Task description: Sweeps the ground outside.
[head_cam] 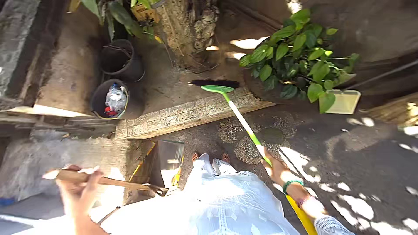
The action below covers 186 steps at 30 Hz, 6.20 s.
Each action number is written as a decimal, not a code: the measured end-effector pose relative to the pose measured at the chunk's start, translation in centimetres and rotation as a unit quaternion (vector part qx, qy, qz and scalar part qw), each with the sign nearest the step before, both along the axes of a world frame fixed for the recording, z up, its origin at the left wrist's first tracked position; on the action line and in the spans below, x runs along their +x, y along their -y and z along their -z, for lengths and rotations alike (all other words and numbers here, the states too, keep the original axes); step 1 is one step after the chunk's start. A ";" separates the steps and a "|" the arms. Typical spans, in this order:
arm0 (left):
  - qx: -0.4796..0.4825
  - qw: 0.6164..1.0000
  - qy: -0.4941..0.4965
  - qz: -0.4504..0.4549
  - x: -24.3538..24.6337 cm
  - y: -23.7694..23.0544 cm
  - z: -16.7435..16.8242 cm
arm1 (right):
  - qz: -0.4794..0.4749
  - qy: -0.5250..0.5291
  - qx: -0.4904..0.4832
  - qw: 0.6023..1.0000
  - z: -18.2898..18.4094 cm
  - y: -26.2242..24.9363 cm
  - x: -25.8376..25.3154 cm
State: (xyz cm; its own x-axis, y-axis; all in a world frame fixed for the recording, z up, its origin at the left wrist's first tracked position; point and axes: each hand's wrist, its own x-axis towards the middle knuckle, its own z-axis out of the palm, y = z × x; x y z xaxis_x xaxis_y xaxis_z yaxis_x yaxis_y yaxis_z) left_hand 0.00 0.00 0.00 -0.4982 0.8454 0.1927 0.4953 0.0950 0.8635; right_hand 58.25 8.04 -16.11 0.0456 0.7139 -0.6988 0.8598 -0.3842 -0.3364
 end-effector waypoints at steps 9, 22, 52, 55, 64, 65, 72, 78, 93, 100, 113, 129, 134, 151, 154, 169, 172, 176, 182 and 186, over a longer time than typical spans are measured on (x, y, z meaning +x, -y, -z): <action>-0.121 0.943 0.057 -0.304 6.6 15.6 15.8 | -0.202 0.005 -0.051 0.978 7.8 -6.0 -13.3; -0.082 0.850 0.135 -0.502 3.4 24.2 25.0 | -0.485 -0.100 -0.071 0.866 -0.2 -2.7 -39.5; 0.082 0.838 0.145 -0.520 0.0 28.5 29.2 | -0.591 0.014 -0.092 0.801 10.0 0.2 -70.4; 0.086 0.823 0.157 -0.539 0.8 28.7 29.1 | -0.599 0.043 -0.163 0.783 5.6 0.3 -61.1; 0.082 0.784 0.168 -0.592 4.3 26.3 29.5 | -0.670 0.070 -0.128 0.728 6.5 -1.9 -57.3; 0.072 0.783 0.162 -0.597 4.7 25.9 29.5 | -0.658 0.078 -0.145 0.735 8.5 -2.5 -59.2; -0.035 0.747 0.121 -0.652 9.5 22.2 28.0 | -0.692 0.165 -0.103 0.695 18.1 -6.5 -61.6; -0.040 0.696 0.110 -0.708 14.4 19.6 28.3 | -0.733 0.161 -0.120 0.650 11.4 -12.0 -56.5; -0.050 0.639 0.115 -0.759 20.2 16.8 29.6 | -0.771 0.157 -0.127 0.605 12.6 -15.1 -58.2; -0.098 0.604 0.142 -0.778 21.6 15.8 30.3 | -0.765 0.161 -0.148 0.605 20.9 -3.8 -65.0; -0.036 0.594 0.158 -0.788 26.3 18.1 32.2 | -0.823 0.172 -0.079 0.536 19.4 10.9 -68.9; -0.070 0.555 0.285 -0.779 32.2 21.5 31.0 | -0.860 0.219 -0.068 0.457 22.1 15.4 -60.2; -0.060 0.570 0.262 -0.776 33.8 21.7 32.1 | -0.859 0.233 -0.130 0.437 12.8 7.8 -54.6; -0.058 0.628 0.234 -0.740 31.9 21.0 31.9 | -0.763 0.174 -0.105 0.614 13.3 -6.8 -56.7; -0.045 0.643 0.217 -0.733 30.9 20.2 31.9 | -0.772 0.142 -0.068 0.616 10.8 -8.9 -56.8; -0.070 0.714 0.125 -0.686 27.4 18.0 31.4 | -0.722 0.159 -0.144 0.658 10.5 -15.7 -47.3; -0.101 0.736 0.108 -0.660 26.9 19.1 31.7 | -0.710 0.128 -0.101 0.686 13.9 -15.2 -48.5; -0.103 0.770 0.097 -0.622 27.0 21.2 32.8 | -0.636 0.127 -0.100 0.755 21.4 -13.3 -46.5; -0.004 0.811 0.175 -0.558 30.2 24.6 34.1 | -0.599 0.112 -0.182 0.772 18.1 -8.4 -31.4; -0.027 0.823 0.206 -0.528 31.2 25.0 34.2 | -0.582 0.081 -0.173 0.790 12.8 -7.8 -23.5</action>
